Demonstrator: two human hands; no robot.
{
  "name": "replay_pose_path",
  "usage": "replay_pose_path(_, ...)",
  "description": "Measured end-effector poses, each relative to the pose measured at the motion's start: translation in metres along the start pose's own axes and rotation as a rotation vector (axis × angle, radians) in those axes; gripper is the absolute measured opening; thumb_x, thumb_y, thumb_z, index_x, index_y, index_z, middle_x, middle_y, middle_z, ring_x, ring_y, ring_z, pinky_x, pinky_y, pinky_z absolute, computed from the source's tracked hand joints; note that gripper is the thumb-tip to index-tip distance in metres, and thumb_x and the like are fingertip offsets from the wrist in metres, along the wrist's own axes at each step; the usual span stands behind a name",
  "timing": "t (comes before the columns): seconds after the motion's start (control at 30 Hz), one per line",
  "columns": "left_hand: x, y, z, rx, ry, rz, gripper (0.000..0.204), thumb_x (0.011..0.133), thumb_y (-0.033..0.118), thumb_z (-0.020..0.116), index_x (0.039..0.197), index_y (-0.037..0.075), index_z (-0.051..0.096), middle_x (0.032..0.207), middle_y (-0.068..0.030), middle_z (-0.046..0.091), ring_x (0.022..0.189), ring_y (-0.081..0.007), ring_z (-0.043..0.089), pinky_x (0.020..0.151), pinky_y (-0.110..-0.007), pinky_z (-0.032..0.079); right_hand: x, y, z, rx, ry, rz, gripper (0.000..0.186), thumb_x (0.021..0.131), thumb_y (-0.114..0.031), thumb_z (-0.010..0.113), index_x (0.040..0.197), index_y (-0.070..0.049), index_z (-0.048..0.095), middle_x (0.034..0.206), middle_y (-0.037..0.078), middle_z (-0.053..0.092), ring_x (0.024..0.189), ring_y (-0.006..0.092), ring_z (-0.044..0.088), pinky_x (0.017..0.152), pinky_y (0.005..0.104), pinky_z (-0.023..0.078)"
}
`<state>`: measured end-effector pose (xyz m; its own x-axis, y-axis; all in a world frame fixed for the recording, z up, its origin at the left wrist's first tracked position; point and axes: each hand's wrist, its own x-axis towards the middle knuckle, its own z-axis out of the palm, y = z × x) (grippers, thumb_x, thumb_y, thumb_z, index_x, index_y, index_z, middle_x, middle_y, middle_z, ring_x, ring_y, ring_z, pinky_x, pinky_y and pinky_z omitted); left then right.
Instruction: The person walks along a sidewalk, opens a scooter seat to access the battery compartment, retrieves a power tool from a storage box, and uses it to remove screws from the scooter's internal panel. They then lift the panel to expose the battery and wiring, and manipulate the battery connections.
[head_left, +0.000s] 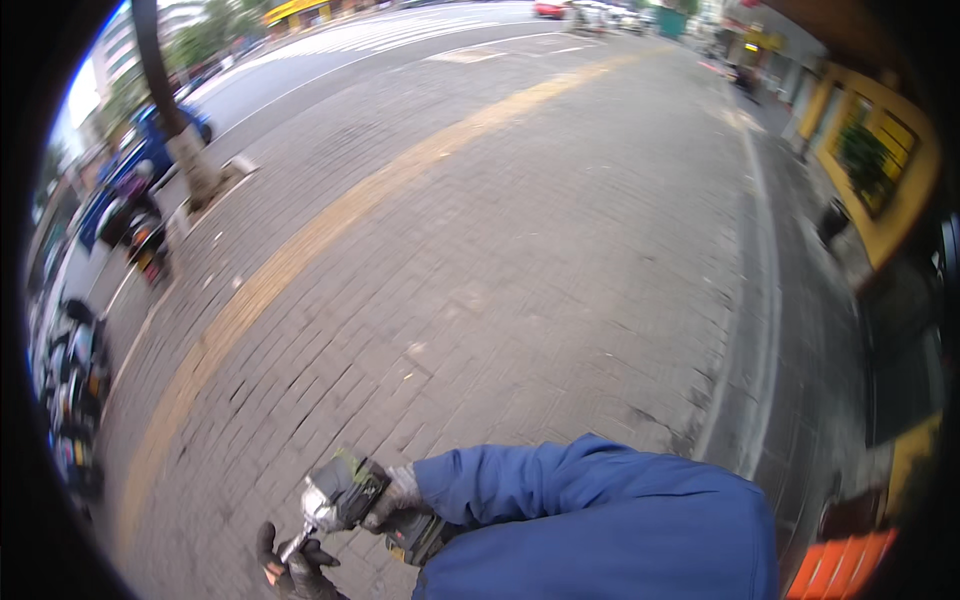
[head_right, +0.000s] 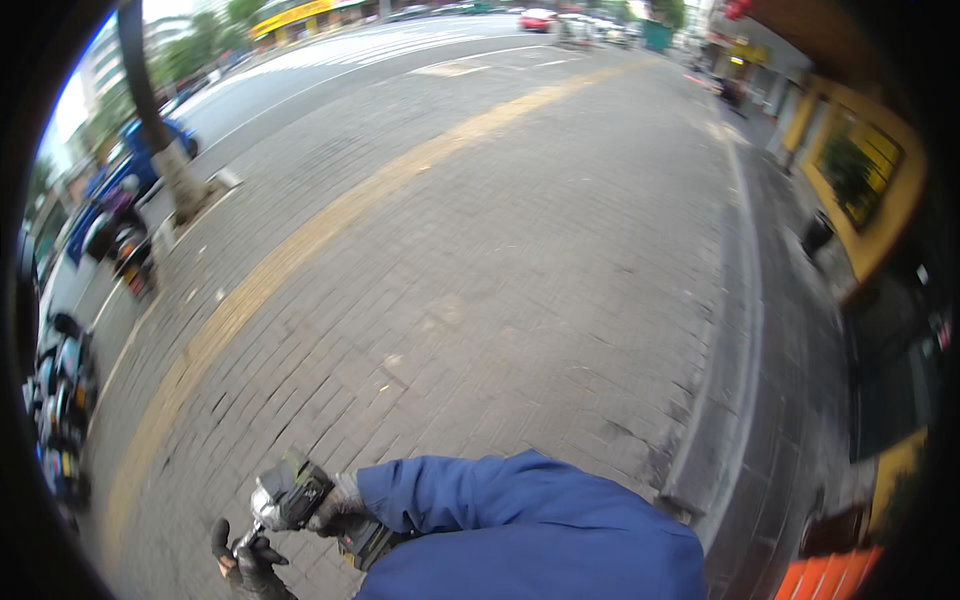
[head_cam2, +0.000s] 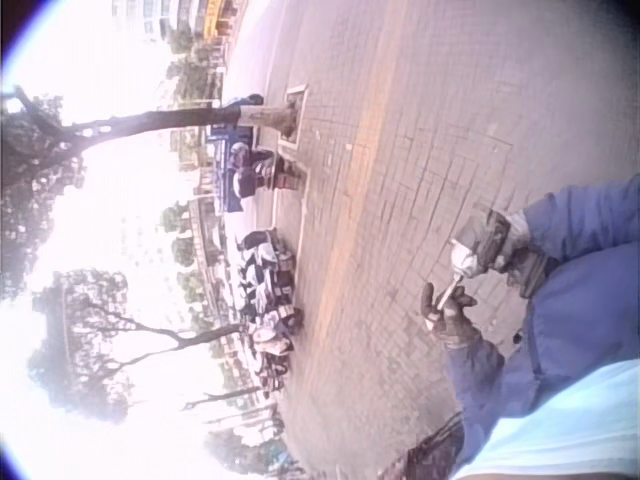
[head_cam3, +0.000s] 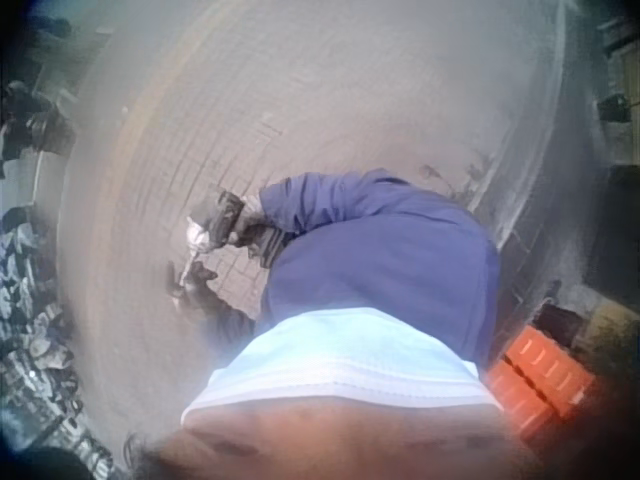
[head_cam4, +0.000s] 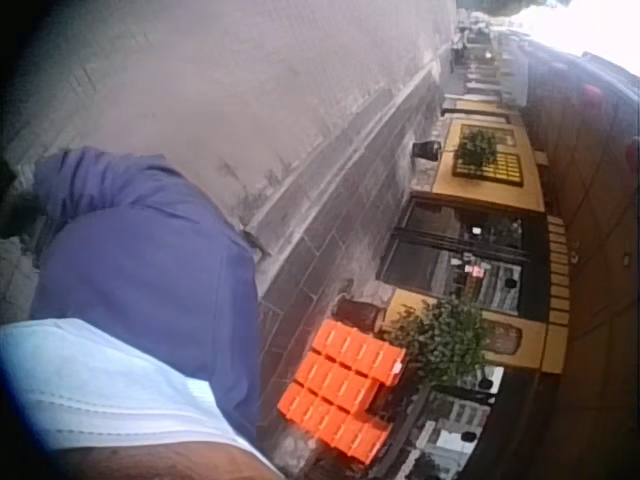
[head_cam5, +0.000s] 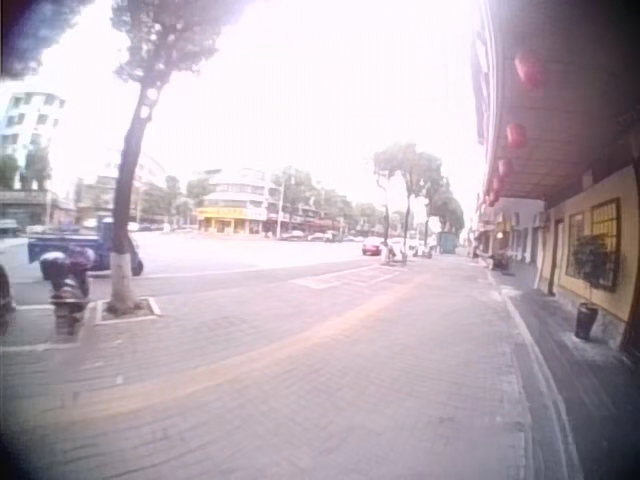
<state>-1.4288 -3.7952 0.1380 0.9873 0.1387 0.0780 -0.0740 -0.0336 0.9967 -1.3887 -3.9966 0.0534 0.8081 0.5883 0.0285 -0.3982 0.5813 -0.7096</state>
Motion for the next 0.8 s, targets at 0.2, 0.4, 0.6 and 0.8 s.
replay_pose_path(0.2,-0.019,-0.029,-0.043,-0.079,0.498,-0.067,0.054,0.084,0.035,0.047,0.12,-0.005,0.041,0.085,-0.012,0.056,0.076,-0.0219,0.059,0.054,-0.034,0.05,0.026,-0.028,-0.057,-0.289,-0.211,0.195,0.049,0.065,-0.004,0.071,0.111,-0.006,0.055,0.098,0.005,0.06,0.082,0.0157,0.058,0.072,0.0303,0.049)
replay_pose_path(0.4,-0.166,-0.069,-0.228,0.352,1.123,-0.038,0.028,0.083,0.011,0.058,0.107,-0.001,0.051,0.09,-0.0105,0.057,0.073,-0.0154,0.058,0.056,-0.029,0.052,0.055,0.065,-0.017,-0.039,-0.291,0.402,0.049,0.066,-0.013,0.071,0.109,-0.002,0.053,0.092,0.011,0.059,0.076,0.0226,0.06,0.065,0.0369,0.052)
replay_pose_path(0.6,-0.37,-0.059,-0.379,0.801,1.679,0.017,0.032,0.08,0.016,0.064,0.108,0.007,0.051,0.084,-0.0029,0.057,0.066,-0.0096,0.052,0.054,-0.021,0.045,0.058,0.141,0.026,0.022,-0.331,0.558,0.05,0.068,-0.022,0.073,0.108,-0.005,0.047,0.078,0.006,0.055,0.072,0.0222,0.058,0.063,0.0402,0.05)
replay_pose_path(0.8,-0.499,-0.015,-0.41,0.236,2.012,0.136,0.053,0.073,0.024,0.07,0.119,0.009,0.048,0.106,-0.011,0.056,0.09,-0.0216,0.055,0.072,-0.033,0.047,0.063,0.128,0.035,-0.07,-0.352,0.618,0.046,0.068,-0.02,0.075,0.103,-0.005,0.048,0.083,0.006,0.056,0.073,0.0215,0.059,0.065,0.0408,0.051)
